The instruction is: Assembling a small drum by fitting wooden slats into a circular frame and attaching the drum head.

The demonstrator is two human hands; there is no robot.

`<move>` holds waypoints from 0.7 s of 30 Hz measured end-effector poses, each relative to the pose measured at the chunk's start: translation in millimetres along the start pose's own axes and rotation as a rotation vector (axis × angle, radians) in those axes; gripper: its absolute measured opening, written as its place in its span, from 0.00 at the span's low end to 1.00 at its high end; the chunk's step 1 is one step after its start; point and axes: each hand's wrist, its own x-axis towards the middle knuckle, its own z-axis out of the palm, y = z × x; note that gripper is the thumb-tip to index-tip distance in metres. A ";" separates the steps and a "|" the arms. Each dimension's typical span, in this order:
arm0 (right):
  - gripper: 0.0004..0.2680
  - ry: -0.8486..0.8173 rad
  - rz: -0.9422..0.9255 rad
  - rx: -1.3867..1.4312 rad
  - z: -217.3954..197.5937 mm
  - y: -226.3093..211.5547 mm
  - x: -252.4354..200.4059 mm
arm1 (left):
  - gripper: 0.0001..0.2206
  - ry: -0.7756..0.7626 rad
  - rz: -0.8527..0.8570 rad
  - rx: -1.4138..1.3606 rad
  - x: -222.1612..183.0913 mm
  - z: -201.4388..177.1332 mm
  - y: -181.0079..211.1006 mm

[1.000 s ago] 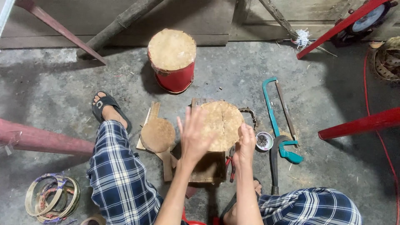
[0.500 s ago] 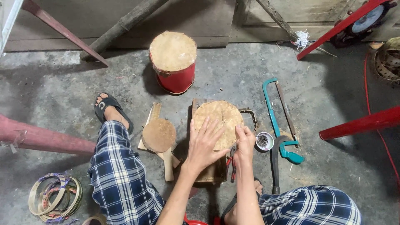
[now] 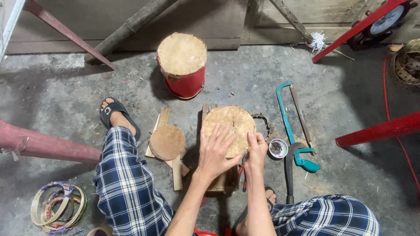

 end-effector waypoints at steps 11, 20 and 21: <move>0.06 -0.018 -0.018 0.022 10.4 -4.3 -7.7 | 0.27 -0.030 0.005 0.031 -3.5 3.0 -2.2; 0.09 -0.020 -0.015 0.046 19.4 -19.4 -19.7 | 0.29 -0.070 0.016 0.030 -0.1 -6.5 -0.4; 0.09 -0.025 -0.004 0.041 19.3 -20.9 -20.4 | 0.31 -0.084 0.012 0.019 -0.6 -7.4 -0.4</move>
